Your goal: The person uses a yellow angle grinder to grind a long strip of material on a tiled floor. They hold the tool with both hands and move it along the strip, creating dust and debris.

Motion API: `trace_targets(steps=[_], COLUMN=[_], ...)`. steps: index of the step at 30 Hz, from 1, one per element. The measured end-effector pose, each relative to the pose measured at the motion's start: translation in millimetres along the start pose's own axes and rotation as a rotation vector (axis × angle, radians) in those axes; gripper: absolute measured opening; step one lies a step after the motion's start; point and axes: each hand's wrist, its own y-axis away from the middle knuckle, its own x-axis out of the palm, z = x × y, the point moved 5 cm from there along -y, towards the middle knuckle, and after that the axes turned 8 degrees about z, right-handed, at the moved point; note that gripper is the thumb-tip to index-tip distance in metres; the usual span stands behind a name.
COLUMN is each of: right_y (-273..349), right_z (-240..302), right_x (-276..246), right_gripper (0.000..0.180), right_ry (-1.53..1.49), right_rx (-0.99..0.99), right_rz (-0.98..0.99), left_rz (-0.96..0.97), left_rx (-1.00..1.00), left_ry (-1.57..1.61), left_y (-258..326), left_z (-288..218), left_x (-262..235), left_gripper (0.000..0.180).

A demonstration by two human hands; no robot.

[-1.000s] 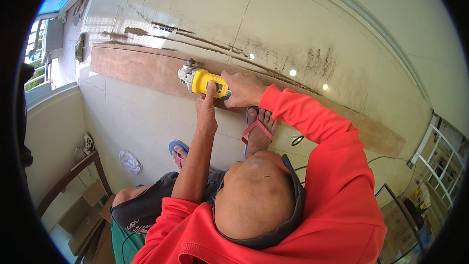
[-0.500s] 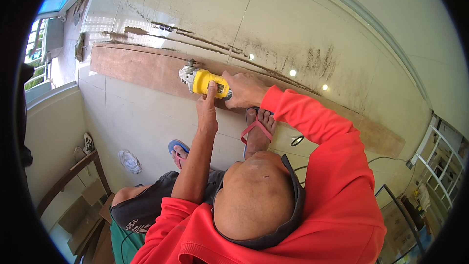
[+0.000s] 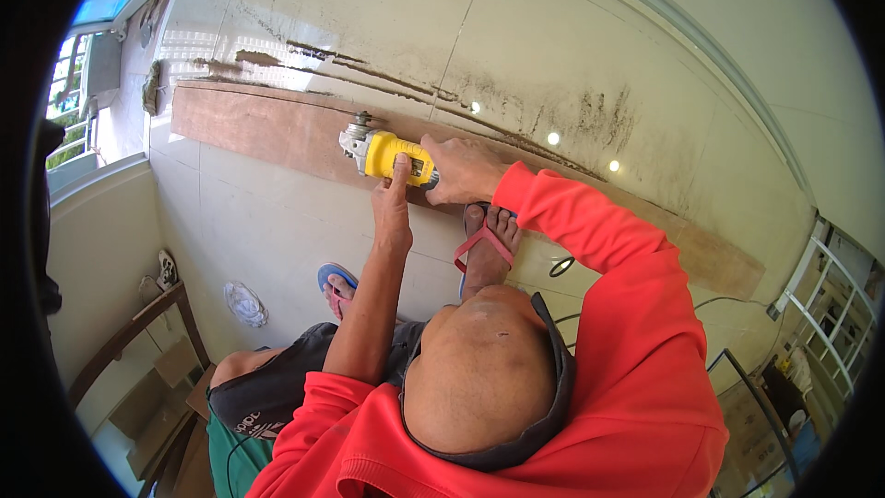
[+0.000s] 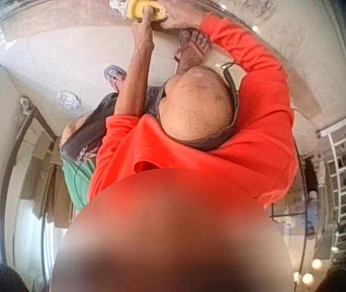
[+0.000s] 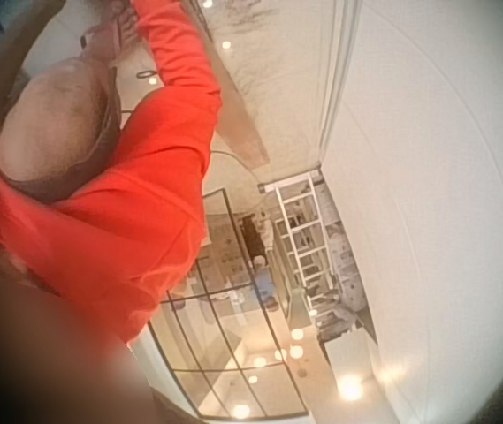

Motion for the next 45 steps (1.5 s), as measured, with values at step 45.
trace_targets(steps=[45], right_y=[10], right_z=[-6], right_x=[-2], right_gripper=[0.064], right_ry=[-0.010], right_rx=[-0.022], right_rz=[-0.022], left_rz=[0.018], left_rx=[-0.027], left_ry=[-0.028], left_y=[7], left_z=[0], left_x=[9], left_gripper=[0.064])
